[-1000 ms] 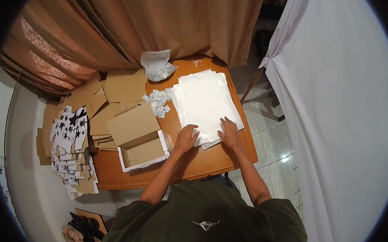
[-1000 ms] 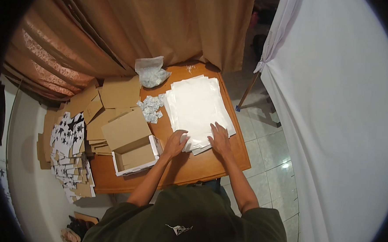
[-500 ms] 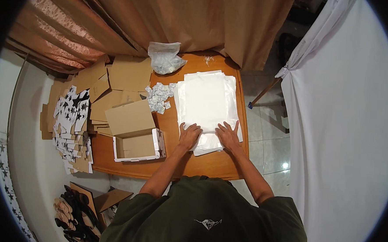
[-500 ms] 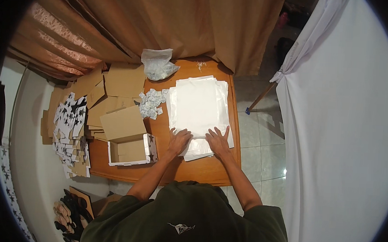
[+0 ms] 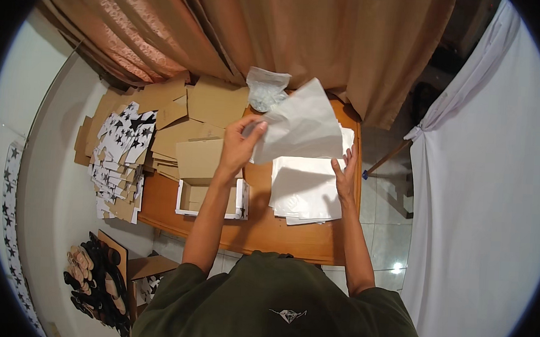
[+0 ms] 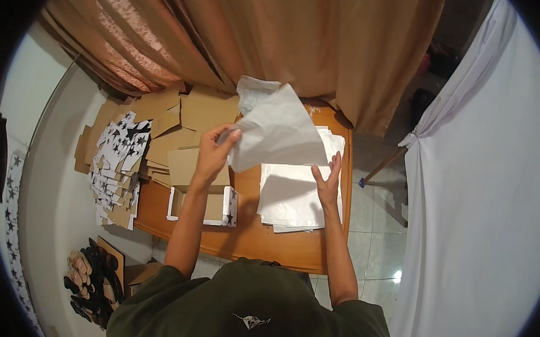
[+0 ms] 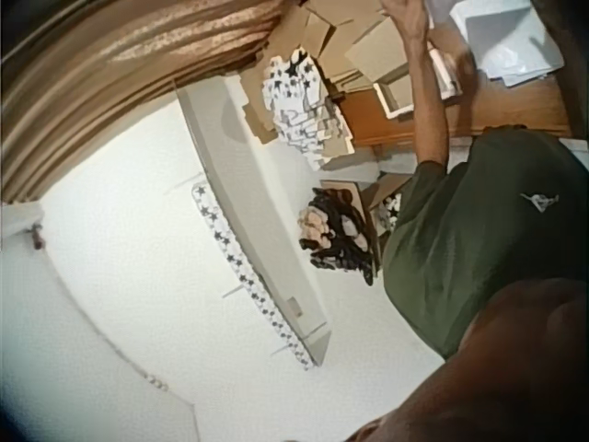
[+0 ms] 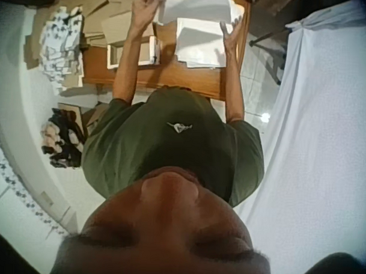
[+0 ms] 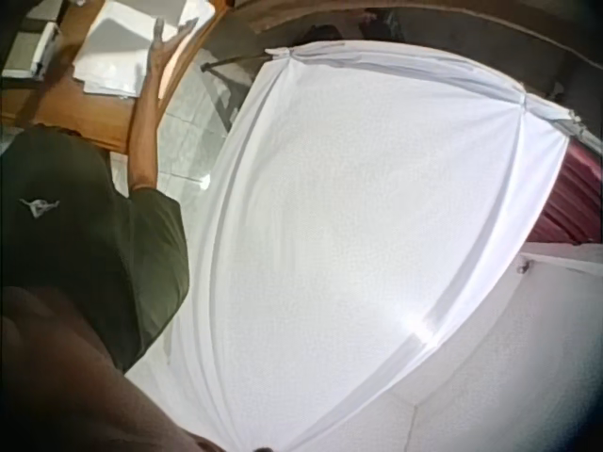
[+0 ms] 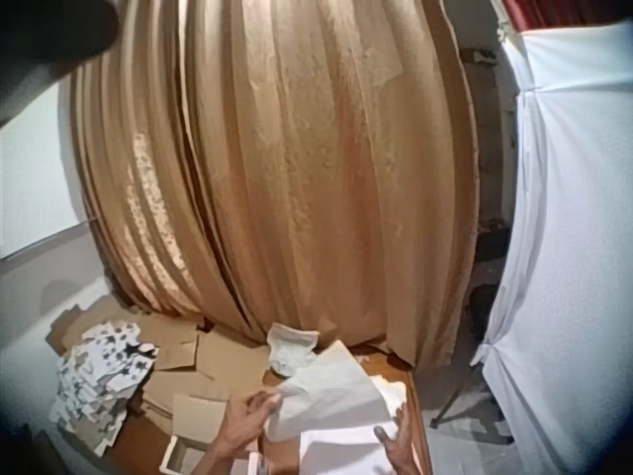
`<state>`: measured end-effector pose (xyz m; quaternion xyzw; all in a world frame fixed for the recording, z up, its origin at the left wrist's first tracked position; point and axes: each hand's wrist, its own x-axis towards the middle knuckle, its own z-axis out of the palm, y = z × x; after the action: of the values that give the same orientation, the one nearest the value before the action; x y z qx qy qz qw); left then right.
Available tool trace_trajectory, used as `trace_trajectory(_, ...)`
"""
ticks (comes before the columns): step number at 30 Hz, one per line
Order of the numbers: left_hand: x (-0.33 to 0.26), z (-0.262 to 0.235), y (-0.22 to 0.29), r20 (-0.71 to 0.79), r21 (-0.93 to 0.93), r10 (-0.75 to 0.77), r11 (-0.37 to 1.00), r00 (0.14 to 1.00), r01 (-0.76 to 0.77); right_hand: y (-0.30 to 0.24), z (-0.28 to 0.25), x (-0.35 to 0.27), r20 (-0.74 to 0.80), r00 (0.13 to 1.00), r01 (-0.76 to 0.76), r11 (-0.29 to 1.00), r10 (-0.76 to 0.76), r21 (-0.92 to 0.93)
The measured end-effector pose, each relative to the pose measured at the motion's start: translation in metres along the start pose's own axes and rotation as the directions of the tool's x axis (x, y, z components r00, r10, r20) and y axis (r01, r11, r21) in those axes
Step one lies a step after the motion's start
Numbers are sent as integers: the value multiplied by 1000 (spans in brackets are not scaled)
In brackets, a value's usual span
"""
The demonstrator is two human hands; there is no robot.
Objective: Assembling cardboard shoeboxes, lining them with paper, and placing them on a shelf.
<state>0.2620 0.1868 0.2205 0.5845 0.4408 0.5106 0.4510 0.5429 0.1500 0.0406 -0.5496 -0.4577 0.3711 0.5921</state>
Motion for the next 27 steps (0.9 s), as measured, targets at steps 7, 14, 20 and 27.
trace_trajectory(7, -44, -99, -16, -165, -325, -170, 939, 972, 109, 1, 66, -27, 380, 797, -556, 817, 470, 154)
trace_trajectory(14, -111, -204, -78, -256, -529, -322, 836, 912, 147, 6, 165, -73, 554, 705, -647, 721, 443, 247)
trace_trajectory(20, -175, -303, -136, -428, -140, -392, 919, 815, 368, 13, 203, -98, 375, 821, -502, 857, 430, 118)
trace_trajectory(27, -214, -344, -198, -398, 57, -446, 860, 801, 507, 43, 216, -133, 184, 905, -311, 892, 383, -327)
